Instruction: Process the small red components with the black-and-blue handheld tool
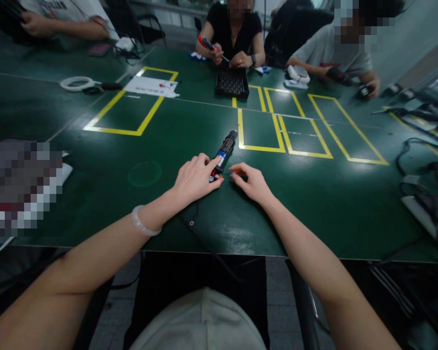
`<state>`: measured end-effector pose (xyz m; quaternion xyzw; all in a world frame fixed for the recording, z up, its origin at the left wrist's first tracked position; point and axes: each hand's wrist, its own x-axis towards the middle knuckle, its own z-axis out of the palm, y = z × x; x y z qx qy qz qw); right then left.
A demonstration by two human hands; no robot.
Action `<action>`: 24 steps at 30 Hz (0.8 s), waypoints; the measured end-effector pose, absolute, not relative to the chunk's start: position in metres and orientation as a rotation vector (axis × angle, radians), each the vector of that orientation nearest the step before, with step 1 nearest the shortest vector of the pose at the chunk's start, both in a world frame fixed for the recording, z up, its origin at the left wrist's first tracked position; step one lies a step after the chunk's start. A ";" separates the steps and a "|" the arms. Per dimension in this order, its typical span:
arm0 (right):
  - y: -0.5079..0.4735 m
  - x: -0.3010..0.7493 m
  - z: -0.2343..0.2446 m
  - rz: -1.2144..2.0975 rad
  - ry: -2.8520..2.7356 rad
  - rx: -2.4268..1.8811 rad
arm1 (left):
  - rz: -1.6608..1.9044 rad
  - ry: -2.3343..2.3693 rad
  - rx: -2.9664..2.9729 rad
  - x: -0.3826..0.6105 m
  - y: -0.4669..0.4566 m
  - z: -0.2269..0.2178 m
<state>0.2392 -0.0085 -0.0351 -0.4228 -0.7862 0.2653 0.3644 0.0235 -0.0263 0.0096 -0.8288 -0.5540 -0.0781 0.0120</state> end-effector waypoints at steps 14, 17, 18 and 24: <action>-0.009 0.243 -0.031 0.706 -2.015 -1.143 | -0.195 -2.109 -2.333 -0.059 0.039 0.012; -0.008 0.243 -0.032 0.710 -2.022 -1.150 | -0.215 -2.194 -2.225 -0.087 0.052 0.011; -0.008 0.243 -0.032 0.709 -2.025 -1.151 | -0.218 -2.220 -2.195 -0.096 0.056 0.010; -0.008 0.242 -0.032 0.702 -2.043 -1.148 | -0.266 -2.348 -2.016 -0.142 0.066 0.008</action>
